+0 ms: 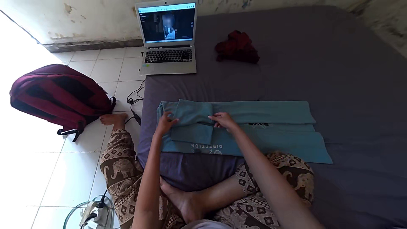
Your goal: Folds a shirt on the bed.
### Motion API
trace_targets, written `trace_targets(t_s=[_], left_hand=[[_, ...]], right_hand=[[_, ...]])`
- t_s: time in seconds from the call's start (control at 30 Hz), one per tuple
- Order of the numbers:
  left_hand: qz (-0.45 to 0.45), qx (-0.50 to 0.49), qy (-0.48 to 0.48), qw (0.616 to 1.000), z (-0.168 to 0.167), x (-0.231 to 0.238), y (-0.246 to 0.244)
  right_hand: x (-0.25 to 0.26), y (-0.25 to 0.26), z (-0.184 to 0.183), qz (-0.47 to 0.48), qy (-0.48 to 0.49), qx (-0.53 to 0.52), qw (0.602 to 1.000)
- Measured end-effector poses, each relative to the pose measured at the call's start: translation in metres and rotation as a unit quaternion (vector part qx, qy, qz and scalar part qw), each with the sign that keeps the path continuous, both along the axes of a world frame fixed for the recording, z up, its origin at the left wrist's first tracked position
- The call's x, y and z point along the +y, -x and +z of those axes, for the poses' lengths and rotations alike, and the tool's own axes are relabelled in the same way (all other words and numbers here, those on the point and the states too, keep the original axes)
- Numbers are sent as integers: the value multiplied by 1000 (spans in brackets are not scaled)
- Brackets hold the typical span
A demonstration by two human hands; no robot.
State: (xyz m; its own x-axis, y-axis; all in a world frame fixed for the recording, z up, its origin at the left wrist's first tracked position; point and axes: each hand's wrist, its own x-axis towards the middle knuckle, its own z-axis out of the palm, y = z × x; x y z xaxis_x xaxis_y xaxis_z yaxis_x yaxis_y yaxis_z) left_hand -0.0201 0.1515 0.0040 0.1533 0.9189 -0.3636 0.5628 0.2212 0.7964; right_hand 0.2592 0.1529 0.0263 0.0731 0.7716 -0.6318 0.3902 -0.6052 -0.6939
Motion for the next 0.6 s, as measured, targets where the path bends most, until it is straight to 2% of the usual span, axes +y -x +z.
trace_targets(t_s=[0.1, 0.2, 0.3, 0.4, 0.5, 0.6], left_hand=[[46, -31, -54, 997, -2, -9, -4], [49, -45, -106, 992, -5, -12, 1], [14, -10, -84, 996, -11, -14, 5], [-3, 15, -70, 997, -7, -13, 1], [31, -44, -122, 991, -6, -16, -5], [13, -106, -126, 986, 0, -16, 6]], right_hand=[[-6, 0, 1, -30, -39, 21, 999], [-11, -2, 5, -37, -74, 24, 996], [-15, -4, -2, -10, -25, 13, 1000], [-15, 0, -4, -67, -11, 59, 996], [-16, 2, -3, -151, -20, 144, 978], [-20, 1, 3, -179, -41, 156, 971]])
